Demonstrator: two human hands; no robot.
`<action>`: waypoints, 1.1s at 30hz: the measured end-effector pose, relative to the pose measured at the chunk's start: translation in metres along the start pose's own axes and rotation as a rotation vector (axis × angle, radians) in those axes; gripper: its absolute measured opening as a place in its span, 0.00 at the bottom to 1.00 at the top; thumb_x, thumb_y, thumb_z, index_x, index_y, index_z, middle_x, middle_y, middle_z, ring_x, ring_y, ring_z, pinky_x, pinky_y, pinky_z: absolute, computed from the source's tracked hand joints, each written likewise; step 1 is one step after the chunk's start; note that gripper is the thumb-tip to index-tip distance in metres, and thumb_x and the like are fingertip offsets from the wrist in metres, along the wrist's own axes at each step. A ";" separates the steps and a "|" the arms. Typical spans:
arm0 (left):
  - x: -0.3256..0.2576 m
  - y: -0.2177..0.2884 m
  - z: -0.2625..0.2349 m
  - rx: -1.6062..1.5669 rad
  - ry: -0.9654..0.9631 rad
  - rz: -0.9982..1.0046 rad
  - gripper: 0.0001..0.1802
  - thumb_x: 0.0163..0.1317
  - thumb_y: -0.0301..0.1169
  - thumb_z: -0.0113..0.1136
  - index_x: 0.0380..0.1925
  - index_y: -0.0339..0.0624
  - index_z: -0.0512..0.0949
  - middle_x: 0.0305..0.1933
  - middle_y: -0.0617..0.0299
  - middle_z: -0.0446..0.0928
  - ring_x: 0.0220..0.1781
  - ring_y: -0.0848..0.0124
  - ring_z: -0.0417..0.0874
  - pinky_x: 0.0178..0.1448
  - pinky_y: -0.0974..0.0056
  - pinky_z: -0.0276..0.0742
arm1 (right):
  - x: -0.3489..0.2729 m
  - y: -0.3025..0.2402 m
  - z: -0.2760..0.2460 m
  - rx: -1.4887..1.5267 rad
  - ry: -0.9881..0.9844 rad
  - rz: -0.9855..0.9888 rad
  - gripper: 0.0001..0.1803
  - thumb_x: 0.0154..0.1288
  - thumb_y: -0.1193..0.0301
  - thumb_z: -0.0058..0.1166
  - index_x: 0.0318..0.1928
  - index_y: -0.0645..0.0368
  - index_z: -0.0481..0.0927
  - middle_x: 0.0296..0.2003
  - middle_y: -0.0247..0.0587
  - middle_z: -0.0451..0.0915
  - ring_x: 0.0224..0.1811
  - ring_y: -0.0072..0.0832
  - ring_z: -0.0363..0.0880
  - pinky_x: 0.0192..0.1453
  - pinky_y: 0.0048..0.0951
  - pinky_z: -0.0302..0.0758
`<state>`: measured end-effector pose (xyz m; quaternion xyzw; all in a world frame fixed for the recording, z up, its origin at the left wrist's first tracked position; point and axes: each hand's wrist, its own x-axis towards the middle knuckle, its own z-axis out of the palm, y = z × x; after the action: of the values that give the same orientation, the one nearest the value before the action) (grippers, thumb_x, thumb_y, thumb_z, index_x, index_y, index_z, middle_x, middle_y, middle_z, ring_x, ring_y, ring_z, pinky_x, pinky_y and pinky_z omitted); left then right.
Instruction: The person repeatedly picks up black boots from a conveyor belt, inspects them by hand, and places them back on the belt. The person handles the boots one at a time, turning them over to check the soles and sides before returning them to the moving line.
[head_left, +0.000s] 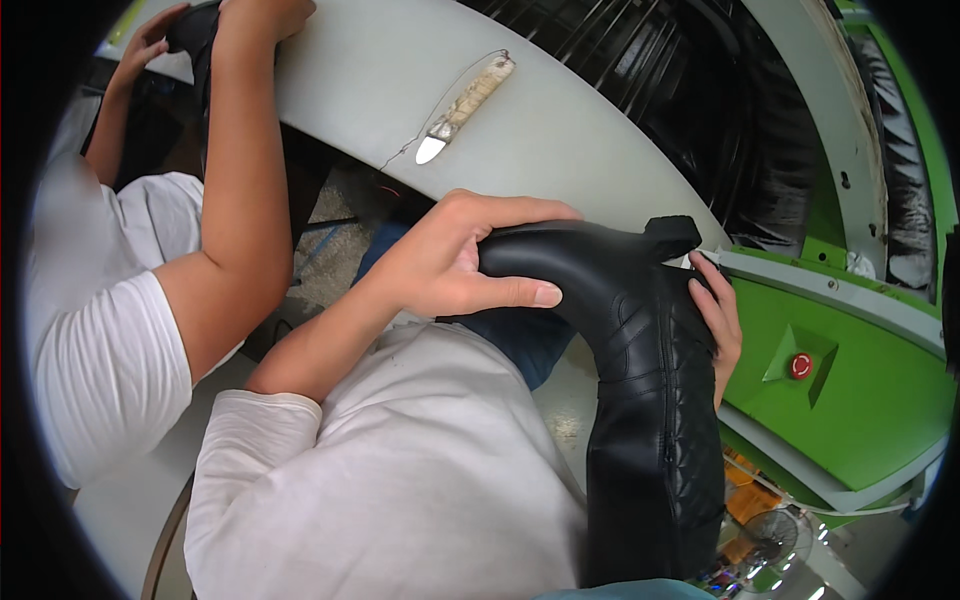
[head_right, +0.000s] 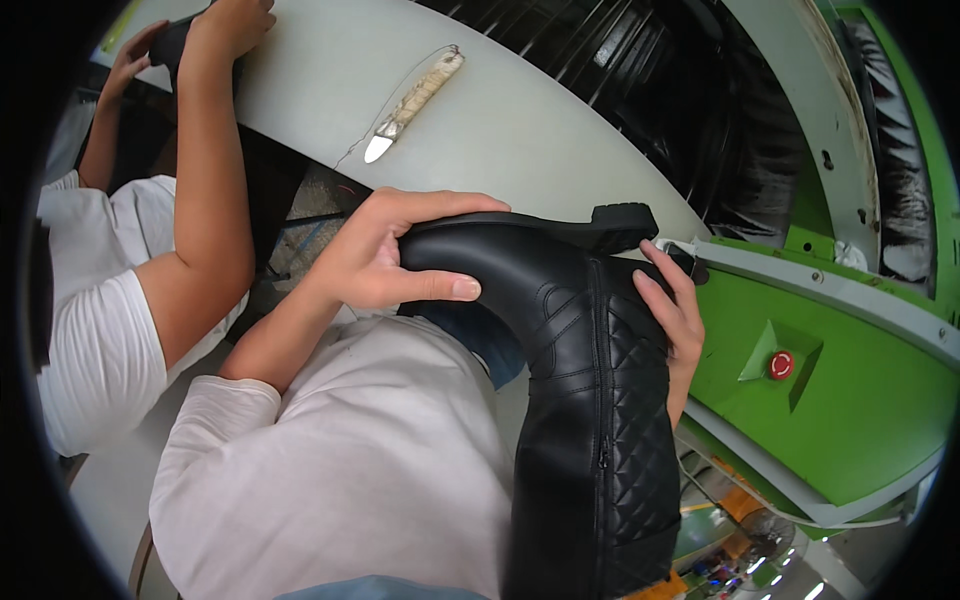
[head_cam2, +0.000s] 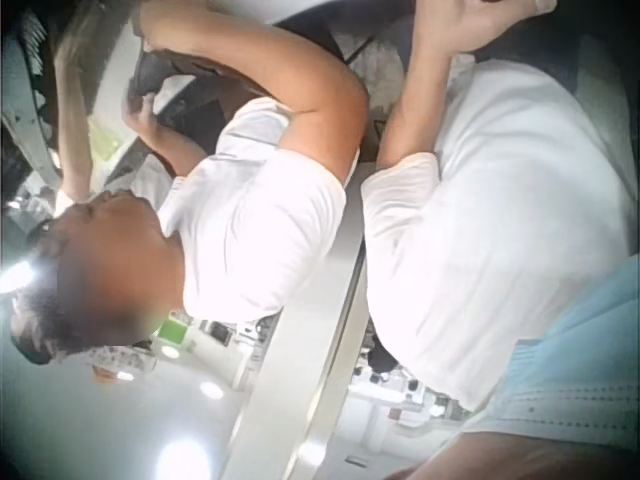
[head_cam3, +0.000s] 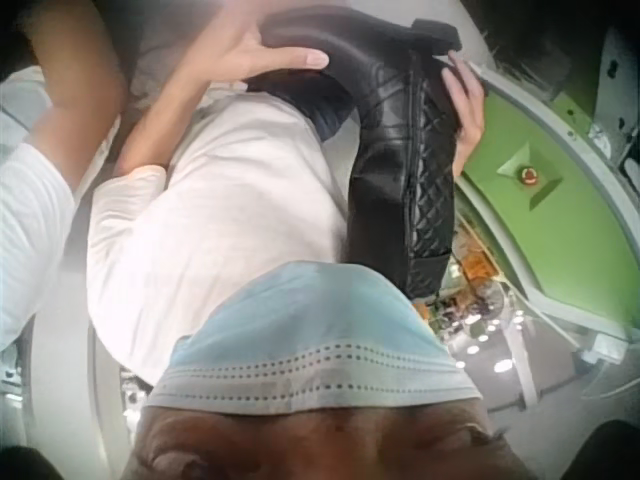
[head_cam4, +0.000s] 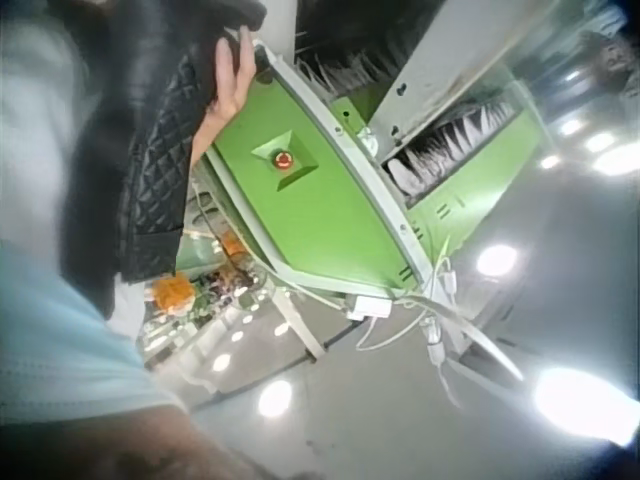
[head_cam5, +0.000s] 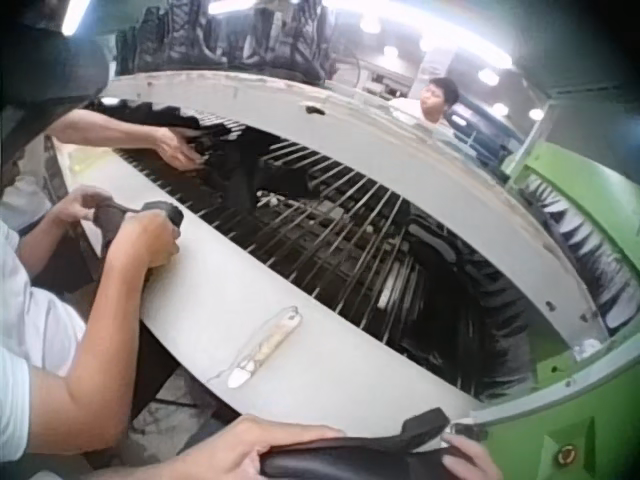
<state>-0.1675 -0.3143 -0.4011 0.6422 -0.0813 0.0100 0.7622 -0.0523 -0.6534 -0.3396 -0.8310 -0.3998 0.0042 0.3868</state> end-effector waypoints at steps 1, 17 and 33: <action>-0.003 -0.006 0.002 -0.054 0.020 -0.023 0.37 0.63 0.31 0.85 0.72 0.32 0.83 0.65 0.49 0.90 0.64 0.62 0.92 0.73 0.59 0.83 | 0.004 -0.002 -0.002 0.021 -0.028 0.024 0.24 0.70 0.78 0.70 0.66 0.56 0.91 0.70 0.59 0.84 0.74 0.50 0.83 0.82 0.47 0.75; -0.057 -0.033 -0.007 0.058 0.084 -0.001 0.39 0.53 0.29 0.89 0.68 0.38 0.86 0.67 0.49 0.89 0.68 0.56 0.91 0.73 0.56 0.84 | 0.007 0.034 0.011 0.422 -0.224 0.959 0.30 0.82 0.43 0.63 0.52 0.62 0.87 0.32 0.32 0.87 0.25 0.20 0.84 0.21 0.23 0.72; -0.020 -0.059 0.010 0.597 0.174 0.397 0.39 0.52 0.39 0.90 0.65 0.39 0.89 0.68 0.50 0.90 0.73 0.49 0.89 0.75 0.50 0.84 | 0.009 -0.021 0.083 -0.291 0.004 -0.331 0.28 0.48 0.66 0.90 0.49 0.54 0.88 0.41 0.38 0.83 0.40 0.38 0.81 0.42 0.39 0.74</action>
<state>-0.1809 -0.3328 -0.4598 0.8047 -0.1329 0.2356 0.5285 -0.0862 -0.5863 -0.3815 -0.8011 -0.5264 -0.1188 0.2589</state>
